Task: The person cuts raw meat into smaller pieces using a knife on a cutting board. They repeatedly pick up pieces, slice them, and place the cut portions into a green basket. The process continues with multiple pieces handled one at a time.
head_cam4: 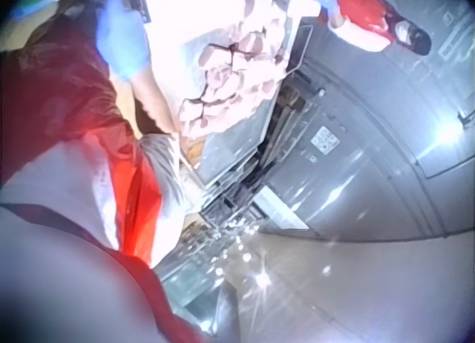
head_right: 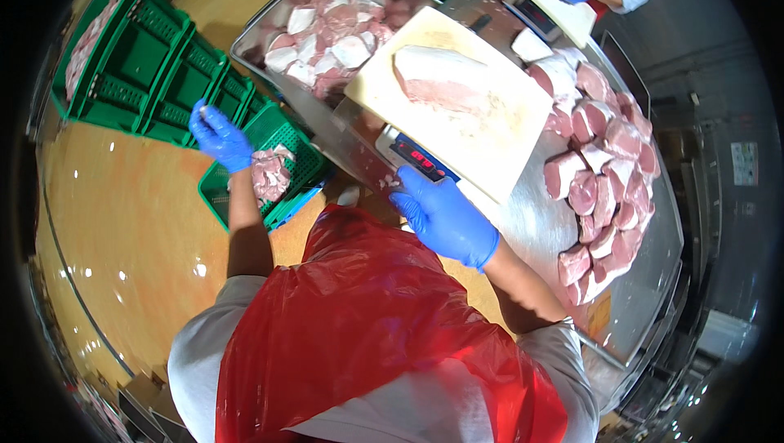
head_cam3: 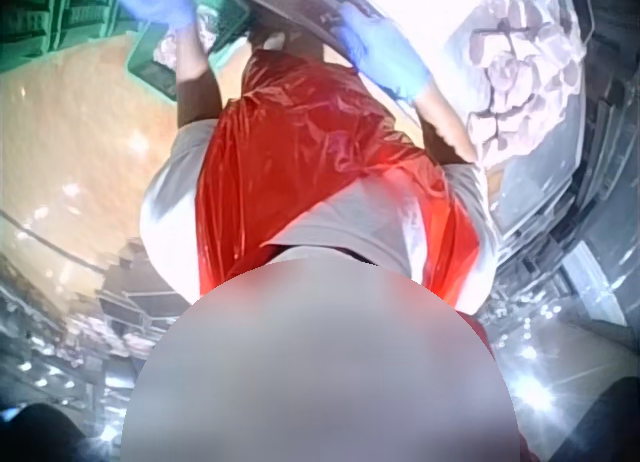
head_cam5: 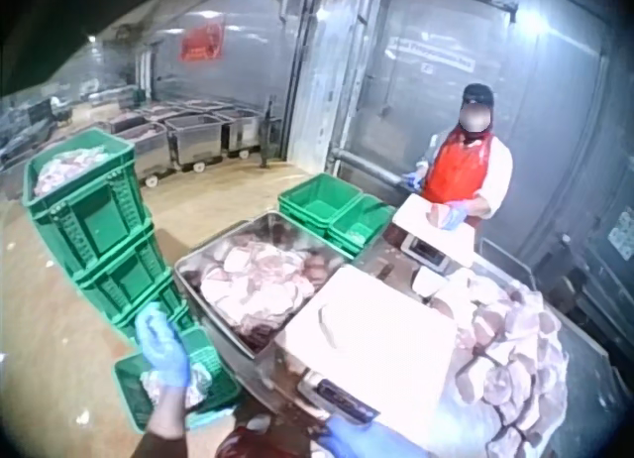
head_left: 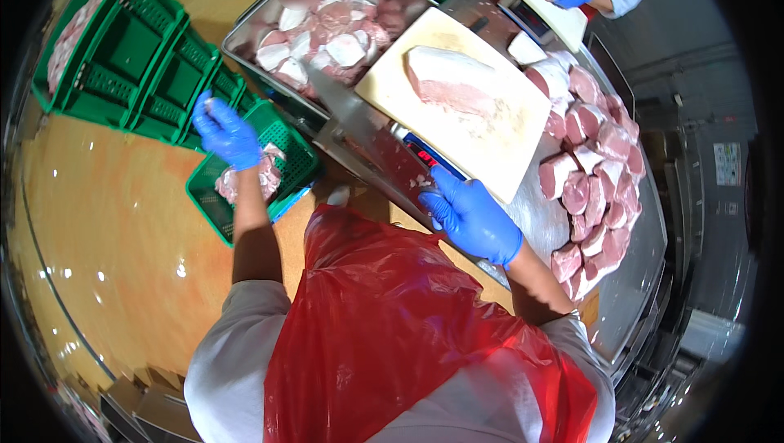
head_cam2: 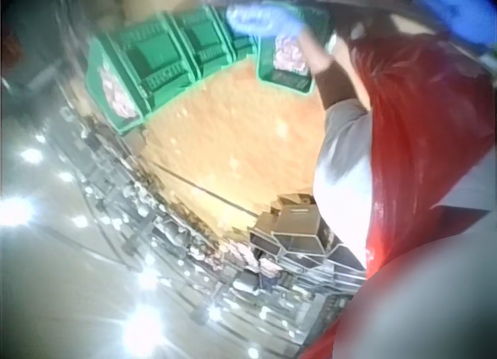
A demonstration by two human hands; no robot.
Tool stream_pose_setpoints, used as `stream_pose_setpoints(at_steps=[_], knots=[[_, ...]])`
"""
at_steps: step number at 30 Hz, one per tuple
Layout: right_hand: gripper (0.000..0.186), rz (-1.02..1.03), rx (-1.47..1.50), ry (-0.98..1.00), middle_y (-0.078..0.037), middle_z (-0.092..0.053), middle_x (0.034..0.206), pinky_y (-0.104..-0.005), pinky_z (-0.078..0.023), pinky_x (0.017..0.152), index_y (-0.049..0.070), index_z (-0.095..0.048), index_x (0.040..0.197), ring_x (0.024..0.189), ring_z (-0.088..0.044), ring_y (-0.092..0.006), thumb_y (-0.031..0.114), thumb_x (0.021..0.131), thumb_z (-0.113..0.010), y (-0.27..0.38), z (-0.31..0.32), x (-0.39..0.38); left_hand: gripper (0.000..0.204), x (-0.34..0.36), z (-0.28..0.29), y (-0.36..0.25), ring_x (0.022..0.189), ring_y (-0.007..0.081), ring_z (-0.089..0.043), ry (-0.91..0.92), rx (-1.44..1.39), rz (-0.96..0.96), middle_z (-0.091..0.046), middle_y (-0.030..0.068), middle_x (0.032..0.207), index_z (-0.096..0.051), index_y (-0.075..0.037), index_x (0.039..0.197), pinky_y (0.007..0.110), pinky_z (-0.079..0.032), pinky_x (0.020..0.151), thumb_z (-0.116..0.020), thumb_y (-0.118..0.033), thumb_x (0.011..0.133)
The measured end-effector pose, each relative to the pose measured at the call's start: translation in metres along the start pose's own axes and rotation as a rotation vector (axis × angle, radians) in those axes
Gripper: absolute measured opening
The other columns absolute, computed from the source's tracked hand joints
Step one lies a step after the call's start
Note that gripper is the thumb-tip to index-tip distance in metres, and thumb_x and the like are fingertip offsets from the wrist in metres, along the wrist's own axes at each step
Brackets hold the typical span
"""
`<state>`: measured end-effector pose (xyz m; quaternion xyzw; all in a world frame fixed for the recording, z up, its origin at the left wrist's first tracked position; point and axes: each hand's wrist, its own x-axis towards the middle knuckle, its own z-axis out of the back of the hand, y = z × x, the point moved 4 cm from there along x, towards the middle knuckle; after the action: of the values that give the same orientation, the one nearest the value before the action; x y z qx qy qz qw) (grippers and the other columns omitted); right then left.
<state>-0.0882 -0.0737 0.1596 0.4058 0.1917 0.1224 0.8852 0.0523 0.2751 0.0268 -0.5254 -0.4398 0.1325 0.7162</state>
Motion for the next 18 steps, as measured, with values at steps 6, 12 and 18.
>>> stream_pose_setpoints(at_steps=[6,12,18], knots=[[0.042,-0.321,0.722,-0.064,-0.003,-0.058,0.082,-0.0225,-0.049,0.050,0.006,-0.045,0.141,0.064,-0.058,-0.0089,0.029,0.106,-0.051,-0.038,0.014,-0.035,0.059,0.031,0.026,0.165,0.105,0.0466,-0.063,1.130,1.155,-0.058,-0.064,0.0315,0.116,-0.043,-0.003,0.148,0.050,-0.049,0.096,-0.057,-0.018,0.093],[0.041,-0.344,0.888,-0.236,-0.004,-0.059,0.084,-0.0213,-0.046,0.045,0.006,-0.044,0.141,0.061,-0.057,-0.0090,0.024,0.106,-0.053,-0.052,0.019,-0.068,0.057,-0.107,-0.211,-0.106,0.133,0.0384,-0.050,1.043,-0.348,-0.854,-0.054,0.0211,0.141,-0.058,-0.007,0.136,0.053,-0.038,0.111,-0.074,-0.030,0.087],[0.041,-0.418,0.907,-0.595,-0.005,-0.061,0.086,-0.0222,-0.046,0.043,0.006,-0.044,0.142,0.058,-0.057,-0.0098,0.020,0.105,-0.054,-0.088,0.022,-0.146,0.088,-0.194,-0.321,-0.192,0.131,0.0413,-0.048,1.702,0.559,-0.881,-0.052,0.0196,0.136,-0.040,-0.016,0.149,0.070,-0.034,0.103,-0.078,-0.033,0.071]])
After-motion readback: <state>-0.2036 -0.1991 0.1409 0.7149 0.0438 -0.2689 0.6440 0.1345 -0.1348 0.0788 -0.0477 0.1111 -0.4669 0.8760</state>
